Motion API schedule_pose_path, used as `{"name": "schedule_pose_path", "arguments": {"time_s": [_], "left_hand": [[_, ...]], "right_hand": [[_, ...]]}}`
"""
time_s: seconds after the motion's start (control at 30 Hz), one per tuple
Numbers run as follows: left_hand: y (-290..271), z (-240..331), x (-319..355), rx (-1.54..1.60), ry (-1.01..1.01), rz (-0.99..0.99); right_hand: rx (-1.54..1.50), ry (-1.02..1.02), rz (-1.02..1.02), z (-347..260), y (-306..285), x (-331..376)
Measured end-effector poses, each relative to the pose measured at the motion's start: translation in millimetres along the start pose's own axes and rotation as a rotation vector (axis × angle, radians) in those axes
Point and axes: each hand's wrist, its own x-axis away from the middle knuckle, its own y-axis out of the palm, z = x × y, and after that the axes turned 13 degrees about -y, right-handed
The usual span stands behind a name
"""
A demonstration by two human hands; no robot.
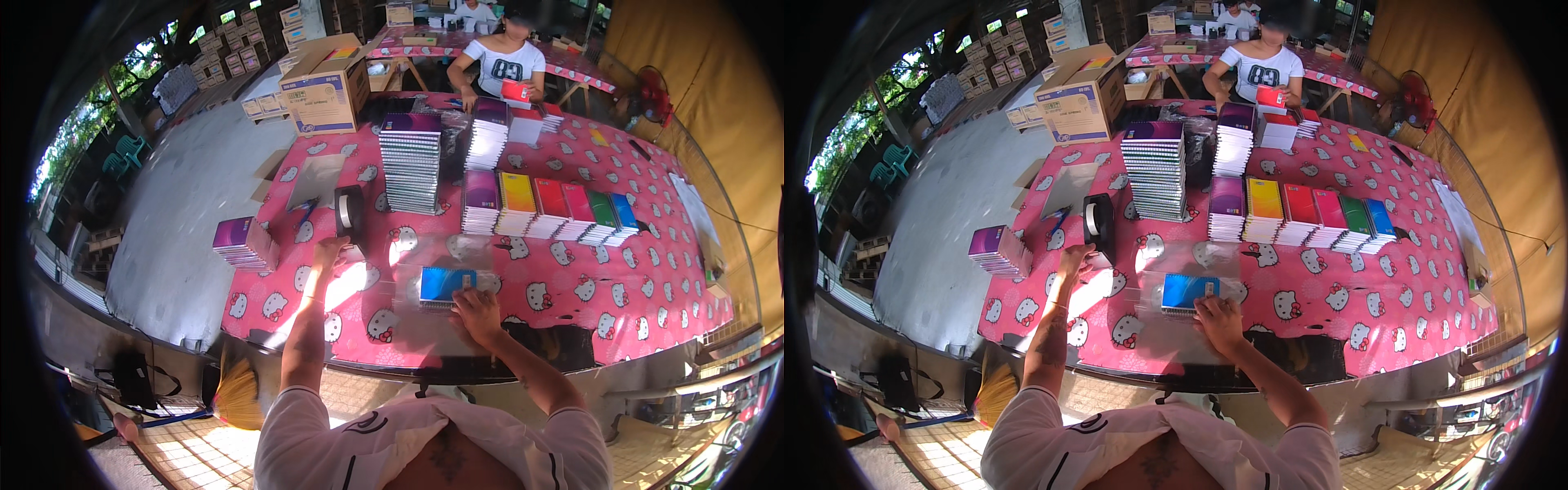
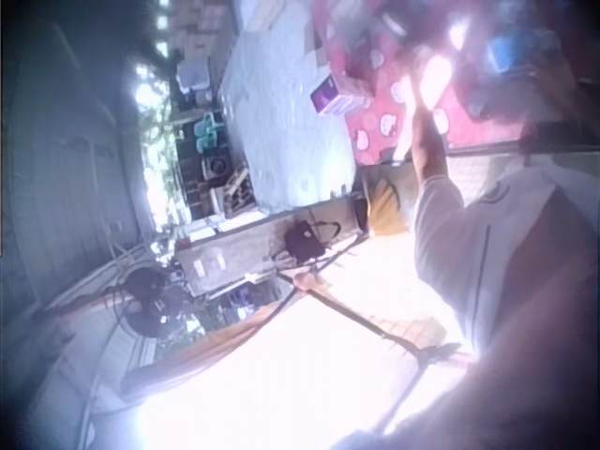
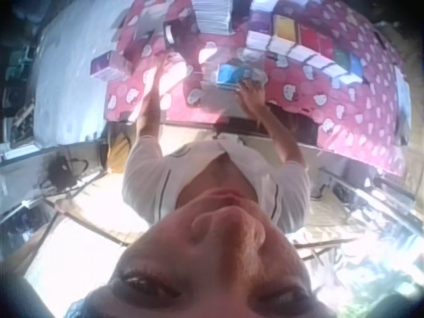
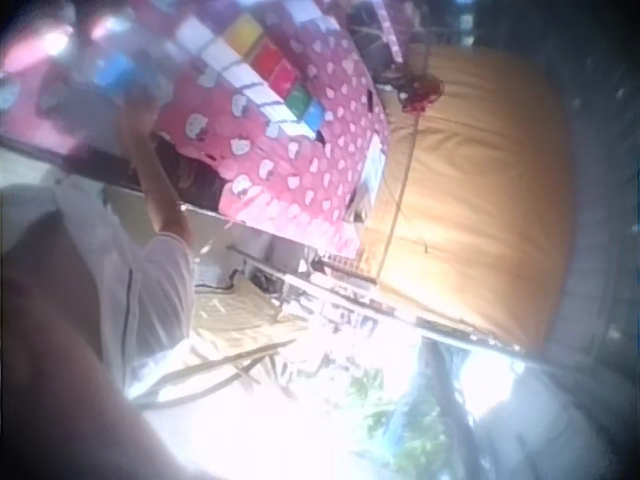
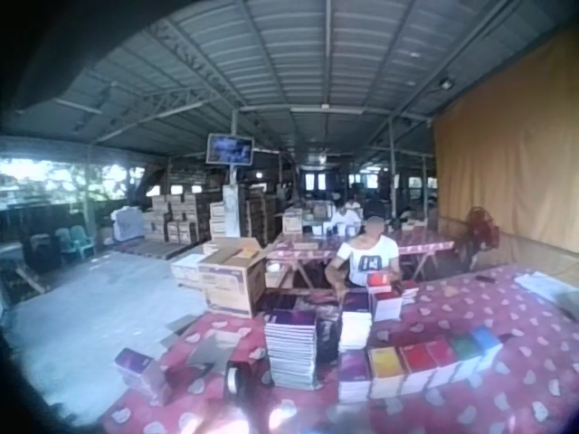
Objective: The person gathers notebooks from stacks on a table, places them into a clear plastic bag, and seals the bag using a tape dispenser.
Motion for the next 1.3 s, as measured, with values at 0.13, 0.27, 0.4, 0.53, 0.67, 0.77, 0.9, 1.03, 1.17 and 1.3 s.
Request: {"name": "schedule_pose_path", "arguments": {"time_s": [0.13,0.27,0.4,0.53,0.67,0.77,0.9,1.03,1.17,1.3], "left_hand": [[-10,-33,-14,0.127,0.527,0.101],[7,-71,1,0.580,0.032,-0.045],[-4,-56,7,-0.972,0.524,0.790],[42,-37,77,-0.518,0.437,0.148],[159,-49,144,-0.457,0.339,-0.230],[186,-58,145,-0.893,0.356,0.071],[180,-70,150,-1.079,0.486,0.220],[162,-82,164,-1.056,0.581,0.202],[155,-106,190,-1.137,1.090,0.275],[166,-101,172,-1.085,1.301,0.136]], "right_hand": [[-0.038,-0.012,0.021,-9,-5,-14],[-0.009,-0.026,0.084,-2,0,-4],[-0.041,-0.016,0.059,3,1,-7],[-0.049,-0.032,0.092,5,0,-3],[-0.054,-0.036,0.131,10,4,2],[-0.035,-0.043,0.155,11,12,2],[-0.114,-0.028,0.075,12,-3,-1],[-0.115,-0.097,0.040,17,-16,-8],[-0.304,-0.023,-0.142,54,-3,-42],[-0.745,0.127,-0.606,123,-3,-80]]}}
